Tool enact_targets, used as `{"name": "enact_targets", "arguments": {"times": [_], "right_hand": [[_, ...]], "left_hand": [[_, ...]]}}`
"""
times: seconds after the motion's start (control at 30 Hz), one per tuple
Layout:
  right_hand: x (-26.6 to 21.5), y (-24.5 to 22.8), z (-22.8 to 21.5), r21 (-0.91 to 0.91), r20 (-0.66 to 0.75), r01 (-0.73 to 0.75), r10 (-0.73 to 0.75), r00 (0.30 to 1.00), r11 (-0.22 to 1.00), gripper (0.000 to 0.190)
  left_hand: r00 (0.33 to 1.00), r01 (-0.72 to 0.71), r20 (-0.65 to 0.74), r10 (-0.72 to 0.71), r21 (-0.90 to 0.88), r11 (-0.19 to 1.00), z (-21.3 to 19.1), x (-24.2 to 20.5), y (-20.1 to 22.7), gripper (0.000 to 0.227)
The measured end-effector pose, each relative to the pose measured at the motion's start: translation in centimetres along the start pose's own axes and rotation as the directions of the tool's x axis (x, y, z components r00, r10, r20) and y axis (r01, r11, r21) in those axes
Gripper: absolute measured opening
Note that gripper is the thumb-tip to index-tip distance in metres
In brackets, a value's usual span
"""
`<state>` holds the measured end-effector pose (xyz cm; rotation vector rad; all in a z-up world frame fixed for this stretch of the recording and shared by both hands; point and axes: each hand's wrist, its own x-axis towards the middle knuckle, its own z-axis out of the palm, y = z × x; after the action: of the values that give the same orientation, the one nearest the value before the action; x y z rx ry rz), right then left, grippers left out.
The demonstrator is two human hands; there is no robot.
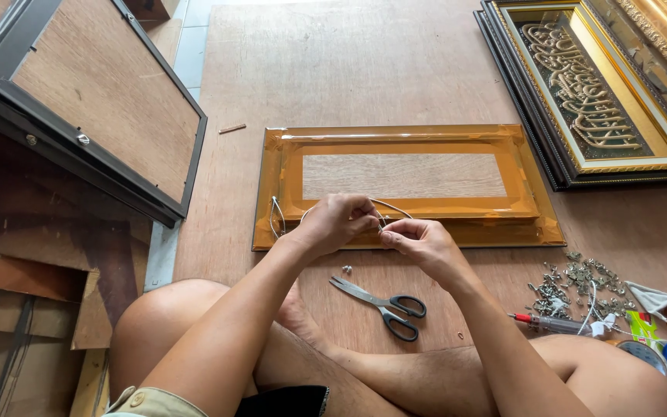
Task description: Tying a hanging wire to the back of a wooden picture frame by threading it through eyelets and knotting it.
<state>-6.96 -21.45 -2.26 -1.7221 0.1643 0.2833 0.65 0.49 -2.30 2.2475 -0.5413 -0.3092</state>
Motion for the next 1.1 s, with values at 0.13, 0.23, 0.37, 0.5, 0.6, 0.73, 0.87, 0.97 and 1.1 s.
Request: {"name": "enact_targets", "arguments": {"times": [0.13, 0.23, 0.37, 0.5, 0.6, 0.73, 0.87, 0.97, 1.1], "right_hand": [[0.3, 0.5, -0.4, 0.009, 0.017, -0.012, 0.012, 1.000, 1.000, 0.022], [0.9, 1.2, -0.9, 0.027, 0.013, 0.010, -0.011, 1.000, 1.000, 0.020], [0.9, 0.7, -1.1, 0.009, 0.000, 0.035, -0.035, 0.999, 0.999, 0.017], [0.6, 0.3, -1.2, 0.002, -0.002, 0.042, -0.042, 0.999, 0.999, 0.016], [0.4, -0.2, -1.2, -0.022, -0.012, 0.037, -0.037, 0.999, 0.999, 0.015], [0.6, 0.3, -1.2, -0.042, -0.014, 0.035, -0.036, 0.999, 0.999, 0.016], [-0.2, -0.8, -0.5, -0.185, -0.068, 0.040, -0.054, 0.996, 0.982, 0.031], [0.0, -0.5, 0.2, -0.258, -0.114, 0.079, -0.112, 0.987, 0.963, 0.035], [0.9, 0.7, 0.5, -0.284, -0.205, 0.084, -0.146, 0.968, 0.955, 0.022]], "left_hand": [[0.999, -0.004, 0.039, 0.002, 0.044, 0.999, -0.1, -0.2, 0.0, 0.021], [0.998, 0.025, 0.054, -0.028, 0.044, 0.999, -0.5, -0.2, 0.4, 0.021], [0.999, 0.014, 0.035, -0.015, 0.040, 0.999, -0.6, 0.2, -0.5, 0.017], [1.000, -0.007, 0.013, 0.006, 0.050, 0.999, -0.5, 0.2, -0.9, 0.014], [1.000, -0.006, -0.010, 0.006, 0.032, 0.999, -1.4, -0.2, -0.1, 0.014], [0.998, -0.051, -0.019, 0.052, 0.038, 0.998, -1.5, 0.1, -0.1, 0.015], [0.997, -0.073, 0.018, 0.074, -0.041, 0.997, -1.0, 0.7, -0.3, 0.011], [0.997, -0.075, 0.020, 0.078, -0.098, 0.992, -0.2, 1.1, -0.7, 0.012], [0.999, -0.014, 0.041, 0.023, -0.200, 0.980, 0.1, 0.9, -1.1, 0.016]]}}
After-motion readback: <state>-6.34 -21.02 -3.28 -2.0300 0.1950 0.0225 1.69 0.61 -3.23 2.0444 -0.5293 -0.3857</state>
